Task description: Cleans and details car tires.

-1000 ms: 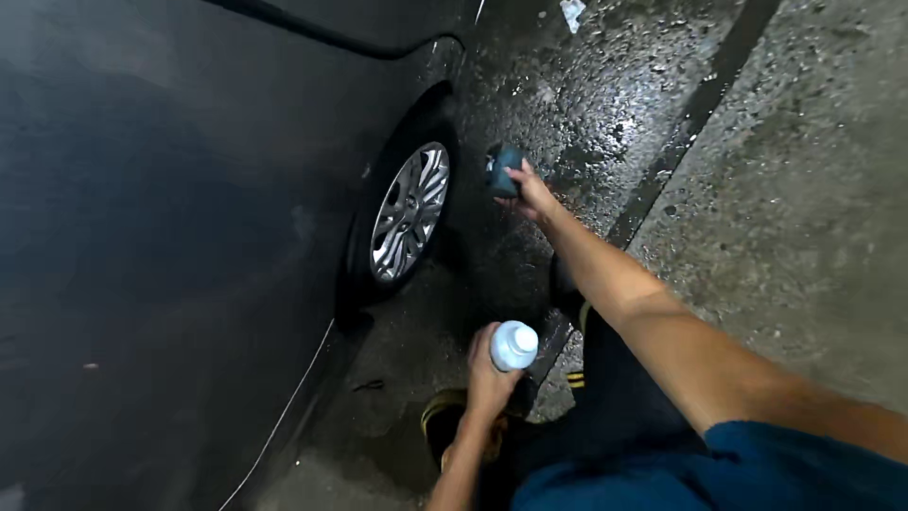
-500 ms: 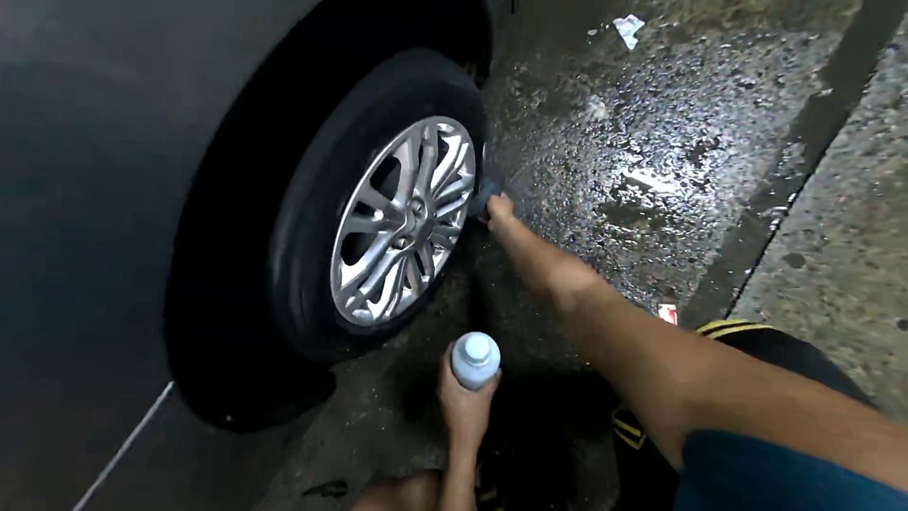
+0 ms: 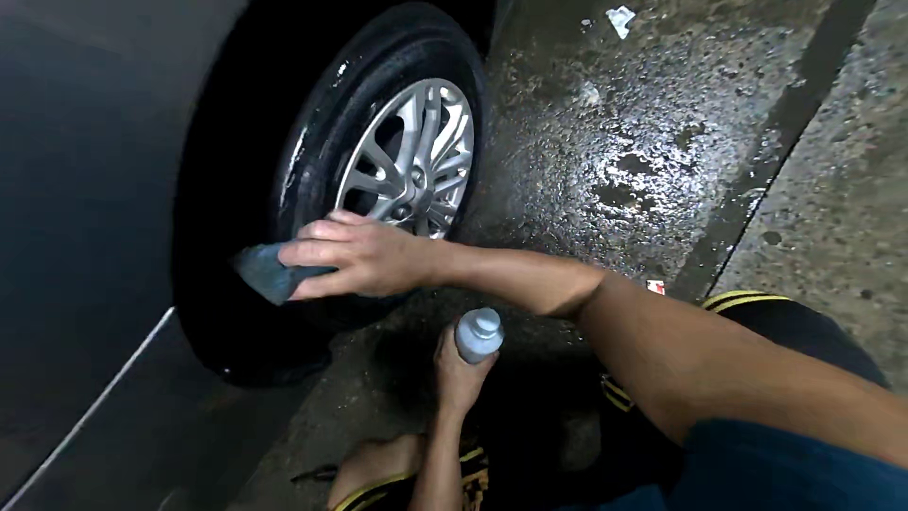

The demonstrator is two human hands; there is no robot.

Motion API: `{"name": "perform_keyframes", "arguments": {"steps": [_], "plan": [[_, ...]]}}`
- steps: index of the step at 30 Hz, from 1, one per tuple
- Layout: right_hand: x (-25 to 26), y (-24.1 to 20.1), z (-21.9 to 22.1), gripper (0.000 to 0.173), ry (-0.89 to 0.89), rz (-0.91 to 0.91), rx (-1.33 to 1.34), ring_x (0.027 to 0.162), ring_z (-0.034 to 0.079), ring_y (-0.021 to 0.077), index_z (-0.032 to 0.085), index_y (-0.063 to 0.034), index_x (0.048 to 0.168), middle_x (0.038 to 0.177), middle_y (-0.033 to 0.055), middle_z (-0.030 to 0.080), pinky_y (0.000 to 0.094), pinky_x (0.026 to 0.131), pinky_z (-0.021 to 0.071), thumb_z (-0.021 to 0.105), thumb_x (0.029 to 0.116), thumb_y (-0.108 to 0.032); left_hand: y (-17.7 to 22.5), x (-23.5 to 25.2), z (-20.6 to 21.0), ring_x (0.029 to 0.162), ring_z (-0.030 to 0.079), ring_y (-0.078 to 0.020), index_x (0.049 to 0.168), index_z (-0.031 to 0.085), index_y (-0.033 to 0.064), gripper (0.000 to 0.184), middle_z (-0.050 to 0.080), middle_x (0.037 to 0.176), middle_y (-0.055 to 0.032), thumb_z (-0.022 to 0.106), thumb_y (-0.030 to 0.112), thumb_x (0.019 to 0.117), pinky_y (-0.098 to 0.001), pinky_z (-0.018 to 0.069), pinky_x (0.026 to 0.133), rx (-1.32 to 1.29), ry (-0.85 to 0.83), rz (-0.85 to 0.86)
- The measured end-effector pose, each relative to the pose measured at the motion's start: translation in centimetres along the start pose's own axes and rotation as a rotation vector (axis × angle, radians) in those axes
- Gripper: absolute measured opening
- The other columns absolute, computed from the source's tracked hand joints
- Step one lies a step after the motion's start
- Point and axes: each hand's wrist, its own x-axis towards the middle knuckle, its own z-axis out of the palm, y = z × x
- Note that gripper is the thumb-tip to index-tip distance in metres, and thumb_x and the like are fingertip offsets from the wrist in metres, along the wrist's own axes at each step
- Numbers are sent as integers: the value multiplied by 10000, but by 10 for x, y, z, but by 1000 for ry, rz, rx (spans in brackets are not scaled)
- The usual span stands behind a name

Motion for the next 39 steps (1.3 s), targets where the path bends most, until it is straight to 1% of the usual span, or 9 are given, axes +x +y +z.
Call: {"name": "perform_keyframes", "arguments": {"steps": [5, 10, 12, 16, 23, 26, 29, 33, 39], "plan": [[-26, 125, -65, 223, 318, 64, -418, 1190, 646, 280, 811, -259, 1066, 1186, 118, 738, 463, 1046, 482, 680, 953, -118, -3, -7, 0, 1284, 599, -206, 1461, 517, 47, 967, 618, 1392, -135, 950, 355, 654, -403, 491, 1113, -33, 4, -19], [-166, 223, -74, 517, 393, 1069, -543, 1321, 534, 336, 665, -141, 1374, 1374, 216, 588, 433, 1111, 463, 507, 904, 3, -5, -19, -3, 1268, 610, -185, 1448, 530, 38, 956, 632, 1376, -123, 947, 373, 655, -373, 499, 1106, -49, 6, -23], [-217, 205, -38, 527, 240, 1523, -432, 1303, 566, 344, 549, -170, 1492, 1403, 205, 585, 484, 1080, 486, 491, 979, -66, -7, -18, -7, 1282, 598, -182, 1445, 535, 45, 941, 623, 1387, -119, 951, 352, 659, -365, 487, 1118, -39, -49, 18], [-258, 112, 53, 386, 163, 2025, 51, 1219, 606, 409, 631, -139, 1367, 1304, 226, 644, 640, 977, 501, 610, 990, -216, -18, -23, -7, 1282, 587, -166, 1401, 587, 146, 792, 625, 1377, -51, 912, 300, 695, -399, 496, 1112, 44, -393, 110], [-164, -34, 111, 388, 480, 2374, 977, 1145, 625, 303, 448, -7, 1435, 1386, 205, 509, 427, 853, 613, 484, 1061, -103, -21, -27, 5, 1207, 620, -296, 1274, 645, 113, 565, 660, 1266, -119, 852, 223, 760, -541, 512, 1044, 198, -880, 109], [-122, -71, 90, 300, 116, 2153, 1134, 972, 666, 238, 529, 28, 1320, 1210, 187, 598, 369, 780, 611, 489, 1076, -143, -18, -22, 7, 1173, 633, -340, 1147, 696, 60, 458, 689, 1198, -152, 848, 258, 763, -589, 504, 1022, 320, -866, 102], [-126, -83, 79, 208, -212, 1364, 774, 868, 699, 176, 706, 30, 1110, 994, 139, 713, 356, 795, 600, 609, 1019, -130, -13, -20, 12, 1215, 613, -338, 1172, 696, 97, 486, 676, 1254, -129, 856, 275, 748, -614, 489, 1030, 351, -846, 107], [-181, -43, 93, 388, -554, 585, 348, 1157, 626, 351, 687, -148, 1343, 1233, 206, 640, 476, 1001, 543, 648, 961, -93, -17, -17, 15, 1302, 558, -335, 1380, 580, 190, 746, 601, 1388, -103, 892, 209, 703, -629, 474, 1048, 292, -810, 117], [-52, -40, 64, 231, 142, 176, 86, 963, 688, 281, 807, -169, 1089, 1019, 157, 739, 410, 864, 579, 699, 912, -70, -26, -23, 10, 1350, 525, -340, 1385, 593, 132, 752, 585, 1428, -125, 887, 228, 699, -609, 433, 1105, 336, -755, 58]]}}
